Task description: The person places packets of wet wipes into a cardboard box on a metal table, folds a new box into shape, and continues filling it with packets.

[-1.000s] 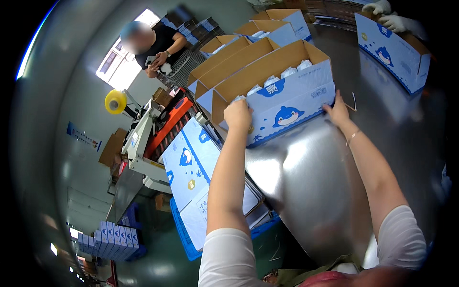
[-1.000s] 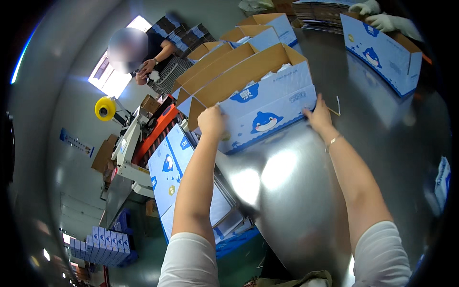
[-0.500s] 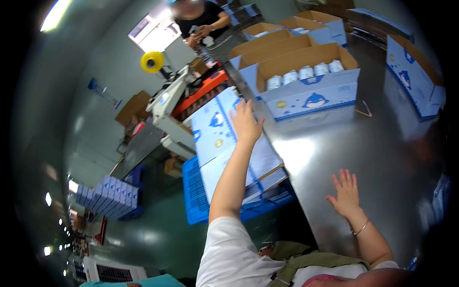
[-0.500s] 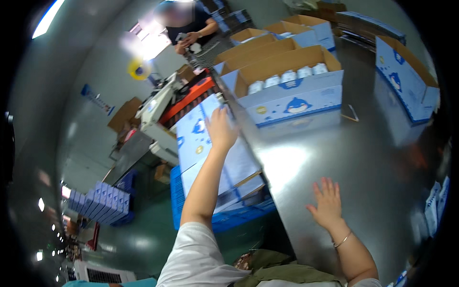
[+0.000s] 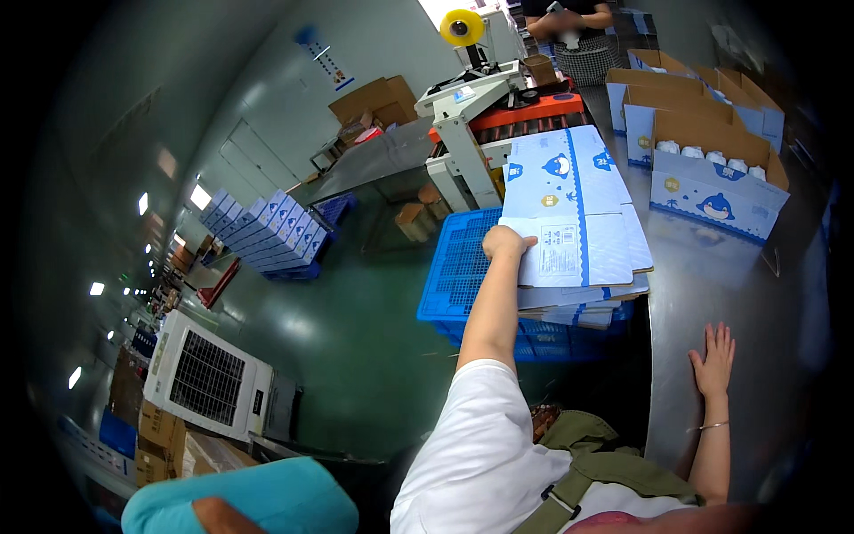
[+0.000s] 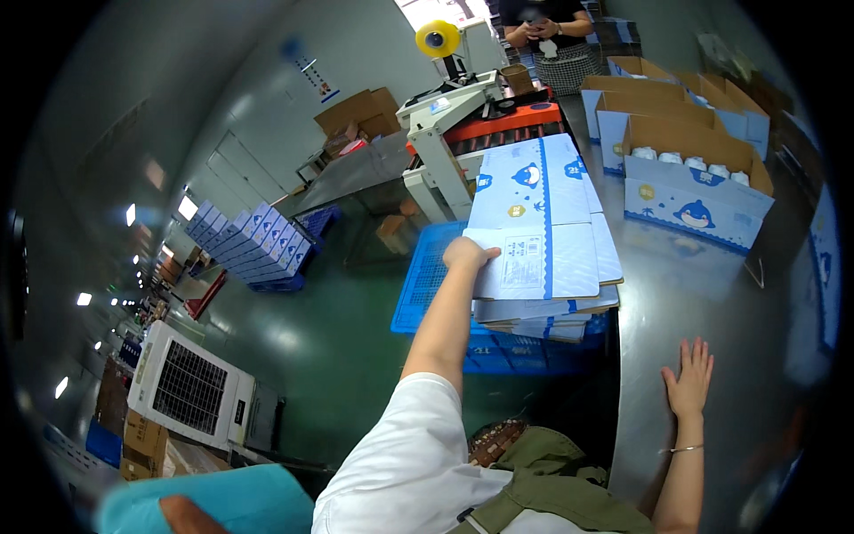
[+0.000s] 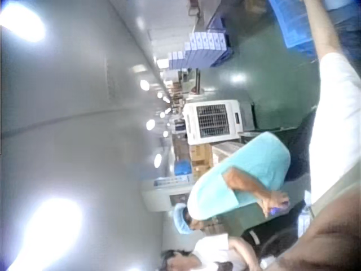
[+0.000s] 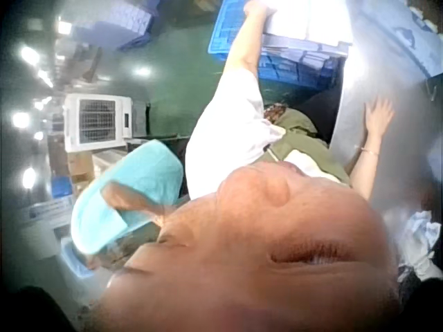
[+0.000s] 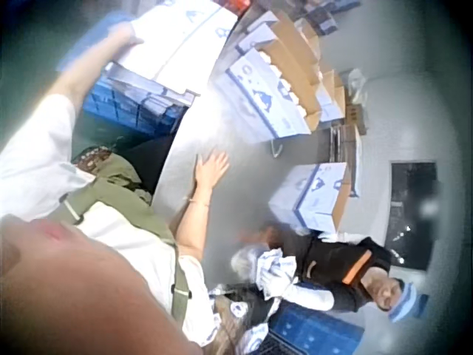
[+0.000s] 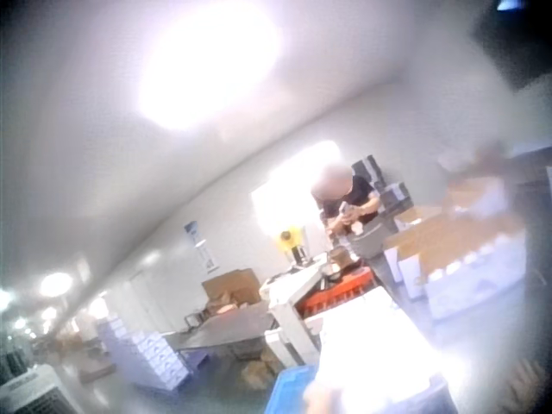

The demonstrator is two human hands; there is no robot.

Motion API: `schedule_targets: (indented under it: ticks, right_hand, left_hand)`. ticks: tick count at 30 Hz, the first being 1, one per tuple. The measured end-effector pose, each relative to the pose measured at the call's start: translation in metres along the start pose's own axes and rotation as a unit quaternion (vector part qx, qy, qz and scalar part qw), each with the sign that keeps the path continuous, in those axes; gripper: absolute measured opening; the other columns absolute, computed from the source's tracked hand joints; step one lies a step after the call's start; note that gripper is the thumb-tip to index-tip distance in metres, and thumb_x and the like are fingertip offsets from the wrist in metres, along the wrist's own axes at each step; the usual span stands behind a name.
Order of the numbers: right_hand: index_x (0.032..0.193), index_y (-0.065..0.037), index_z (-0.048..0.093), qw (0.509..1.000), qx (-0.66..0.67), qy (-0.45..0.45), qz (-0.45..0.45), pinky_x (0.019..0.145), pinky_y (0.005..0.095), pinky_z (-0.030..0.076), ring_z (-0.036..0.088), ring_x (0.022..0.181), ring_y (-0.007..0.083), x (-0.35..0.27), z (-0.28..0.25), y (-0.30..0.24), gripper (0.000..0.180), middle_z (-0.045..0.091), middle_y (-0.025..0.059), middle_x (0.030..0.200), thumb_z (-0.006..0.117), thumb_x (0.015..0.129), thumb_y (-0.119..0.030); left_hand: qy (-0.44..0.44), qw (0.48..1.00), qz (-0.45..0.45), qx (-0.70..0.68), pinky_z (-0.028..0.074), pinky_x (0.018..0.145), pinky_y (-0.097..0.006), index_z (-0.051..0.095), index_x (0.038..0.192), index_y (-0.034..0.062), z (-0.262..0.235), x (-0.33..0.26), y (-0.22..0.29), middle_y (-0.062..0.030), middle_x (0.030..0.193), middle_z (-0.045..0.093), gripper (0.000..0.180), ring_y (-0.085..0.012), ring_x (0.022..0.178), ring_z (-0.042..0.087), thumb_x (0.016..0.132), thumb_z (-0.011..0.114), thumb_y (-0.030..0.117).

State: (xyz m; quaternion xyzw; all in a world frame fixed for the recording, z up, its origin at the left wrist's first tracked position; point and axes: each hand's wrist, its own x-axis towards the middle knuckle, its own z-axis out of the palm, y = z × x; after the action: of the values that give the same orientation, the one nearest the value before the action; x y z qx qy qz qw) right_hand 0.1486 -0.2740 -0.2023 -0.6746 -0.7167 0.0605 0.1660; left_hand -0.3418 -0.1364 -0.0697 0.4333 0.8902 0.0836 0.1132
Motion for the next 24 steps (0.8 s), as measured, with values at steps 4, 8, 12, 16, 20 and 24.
schedule_targets:
  ticks: [4,8,12,16,20,24]
  right_hand:
    - [0.139,-0.007,0.043,0.999,0.026,-0.032,0.027,0.118,0.0444,0.011,0.02,0.143,0.0319,-0.004,-0.007,0.0,0.066,0.03,0.0163,0.151,0.066,0.081,-0.026]
    - [0.138,-0.006,0.044,0.985,0.173,-0.004,0.03,0.117,0.0412,0.013,0.024,0.142,0.0279,0.001,0.008,0.01,0.061,0.034,0.0163,0.149,0.065,0.084,-0.026]
    - [0.137,-0.002,0.044,0.818,0.548,0.151,0.093,0.115,0.0371,0.019,0.03,0.14,0.0241,0.005,0.033,0.065,0.055,0.037,0.0162,0.147,0.059,0.091,-0.027]
    - [0.125,-0.002,0.046,0.698,0.66,0.26,0.097,0.107,0.0363,0.025,0.034,0.126,0.0239,0.004,-0.026,0.056,0.043,0.042,0.0163,0.133,0.056,0.093,-0.028]
    - [0.109,-0.002,0.05,0.822,0.488,0.292,0.017,0.096,0.0366,0.03,0.038,0.108,0.0247,-0.03,-0.151,0.06,0.031,0.048,0.0165,0.116,0.056,0.093,-0.028]
    - [0.092,-0.003,0.054,0.943,0.181,0.265,-0.084,0.086,0.037,0.036,0.042,0.091,0.0255,-0.076,-0.289,0.068,0.025,0.053,0.0166,0.099,0.055,0.092,-0.028]
  left_hand:
    - [0.204,0.968,0.021,-0.144,0.048,0.086,-0.044,0.064,0.097,-0.0057,-0.002,-0.029,0.001,-0.0229,0.109,0.062,0.054,-0.0383,0.102,0.059,0.076,0.074,0.042]
    - [0.428,0.87,0.179,-0.168,0.039,0.096,-0.042,0.059,0.102,-0.007,-0.017,-0.062,-0.012,-0.0242,0.117,0.055,0.041,-0.0374,0.112,0.05,0.076,0.074,0.022]
    - [0.363,0.693,0.474,-0.404,0.045,0.087,-0.04,0.055,0.095,-0.0023,-0.062,-0.173,0.041,-0.02,0.112,0.058,0.026,-0.0383,0.101,0.056,0.077,0.07,0.009]
    - [0.312,0.502,0.698,-0.404,0.04,0.097,-0.058,0.054,0.084,-0.0029,-0.033,-0.276,0.054,-0.0254,0.117,0.056,0.016,-0.0461,0.111,0.053,0.074,0.065,0.005]
    - [0.181,0.387,0.771,-0.473,0.039,0.098,-0.061,0.057,0.08,-0.0048,0.018,-0.348,0.059,-0.0239,0.115,0.056,0.015,-0.0455,0.113,0.052,0.073,0.063,0.007]
    - [-0.112,0.445,0.816,-0.352,0.041,0.097,-0.052,0.063,0.091,0.0028,0.075,-0.353,0.06,-0.0186,0.114,0.059,0.028,-0.0391,0.107,0.055,0.07,0.075,0.017]
